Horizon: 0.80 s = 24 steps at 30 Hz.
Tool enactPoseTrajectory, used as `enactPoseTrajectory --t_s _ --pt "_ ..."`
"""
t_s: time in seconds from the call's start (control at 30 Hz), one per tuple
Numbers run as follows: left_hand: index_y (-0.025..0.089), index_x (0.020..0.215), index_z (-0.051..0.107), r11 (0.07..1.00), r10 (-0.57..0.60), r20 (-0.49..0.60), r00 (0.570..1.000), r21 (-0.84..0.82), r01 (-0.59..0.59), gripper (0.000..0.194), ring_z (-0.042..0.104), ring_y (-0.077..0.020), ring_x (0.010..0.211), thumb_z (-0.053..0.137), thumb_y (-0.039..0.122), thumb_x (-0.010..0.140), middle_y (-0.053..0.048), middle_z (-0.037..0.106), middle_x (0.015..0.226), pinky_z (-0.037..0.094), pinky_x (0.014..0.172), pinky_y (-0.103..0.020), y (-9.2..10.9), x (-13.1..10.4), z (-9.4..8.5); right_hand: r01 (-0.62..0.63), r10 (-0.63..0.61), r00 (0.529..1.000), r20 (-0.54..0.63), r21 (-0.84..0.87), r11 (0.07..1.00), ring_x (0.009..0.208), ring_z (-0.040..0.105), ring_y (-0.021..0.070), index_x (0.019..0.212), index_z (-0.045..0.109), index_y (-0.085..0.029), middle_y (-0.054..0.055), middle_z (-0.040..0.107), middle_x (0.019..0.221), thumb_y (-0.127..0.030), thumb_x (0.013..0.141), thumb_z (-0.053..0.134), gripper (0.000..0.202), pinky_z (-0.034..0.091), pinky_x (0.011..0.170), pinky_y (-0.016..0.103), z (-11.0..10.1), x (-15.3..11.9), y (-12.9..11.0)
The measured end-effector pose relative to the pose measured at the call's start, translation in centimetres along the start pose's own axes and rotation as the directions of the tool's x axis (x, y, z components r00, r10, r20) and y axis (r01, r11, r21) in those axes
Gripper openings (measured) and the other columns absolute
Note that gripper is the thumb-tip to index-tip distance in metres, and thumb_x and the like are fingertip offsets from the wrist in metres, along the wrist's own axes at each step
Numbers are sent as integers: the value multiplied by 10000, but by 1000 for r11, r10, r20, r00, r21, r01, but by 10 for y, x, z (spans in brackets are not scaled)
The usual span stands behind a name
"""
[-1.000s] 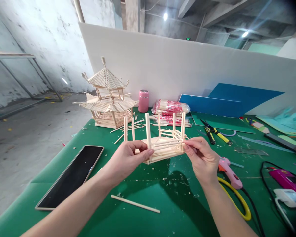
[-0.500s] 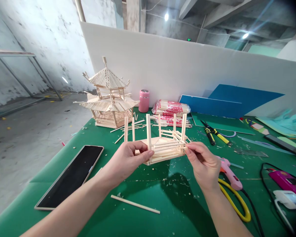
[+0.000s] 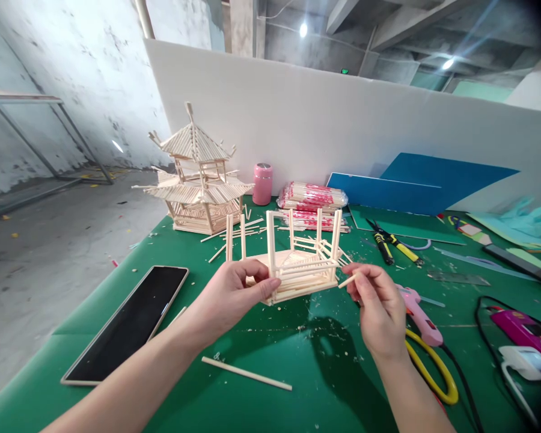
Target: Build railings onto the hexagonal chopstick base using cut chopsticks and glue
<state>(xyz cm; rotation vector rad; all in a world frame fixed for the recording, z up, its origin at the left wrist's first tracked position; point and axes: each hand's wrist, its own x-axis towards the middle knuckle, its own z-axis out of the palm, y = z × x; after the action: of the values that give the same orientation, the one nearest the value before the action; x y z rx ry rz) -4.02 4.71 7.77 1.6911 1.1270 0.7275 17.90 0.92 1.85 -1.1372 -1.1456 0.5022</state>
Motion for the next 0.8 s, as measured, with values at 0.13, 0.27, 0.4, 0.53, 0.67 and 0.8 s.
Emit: enactPoseTrajectory --t_s 0.13,0.27,0.4,0.53,0.67,0.8 --pt "163 578 573 998 31 -3 1000 54 -31 293 466 -114 609 541 390 760 13 532 661 367 579 -227 -2 -3 -1 -88 98 984 150 -72 993 656 492 98 783 557 -202 28 596 946 -291 840 512 115 397 555 212 -6 -8 -5" --pt "169 590 598 995 49 -22 999 82 -47 277 502 -128 638 551 393 747 3 567 677 391 592 -230 -6 -5 -2 -148 158 949 274 -56 987 719 507 109 816 568 -212 21 564 969 -283 832 531 82 416 625 220 -6 -19 -8" --pt "172 588 609 995 68 -36 997 70 -65 272 528 -138 671 552 387 746 -4 589 698 410 611 -229 -9 -6 -3 -236 219 933 285 27 971 730 523 104 813 567 -211 34 506 1106 -297 834 525 99 438 626 221 0 -28 -10" --pt "178 617 618 990 77 -54 996 119 -70 278 541 -151 687 534 400 762 -13 600 731 415 624 -246 -9 -7 -5 -254 213 934 287 116 960 935 533 167 801 572 -207 46 469 1178 -289 836 522 103 449 764 274 9 -35 -11" --pt "183 603 602 980 118 -109 987 171 -98 292 552 -150 679 526 409 771 -3 594 718 421 629 -251 -10 -9 -8 -216 170 956 238 183 959 1088 472 183 818 577 -220 37 485 1184 -263 837 528 69 411 852 267 16 -38 -9" --pt "197 731 627 930 243 -264 934 338 -147 207 577 -182 785 577 397 743 -15 627 804 439 708 -291 -17 -16 -7 -221 170 960 222 230 948 1055 496 159 841 576 -233 22 489 1174 -253 841 524 55 418 846 247 19 -38 -9"
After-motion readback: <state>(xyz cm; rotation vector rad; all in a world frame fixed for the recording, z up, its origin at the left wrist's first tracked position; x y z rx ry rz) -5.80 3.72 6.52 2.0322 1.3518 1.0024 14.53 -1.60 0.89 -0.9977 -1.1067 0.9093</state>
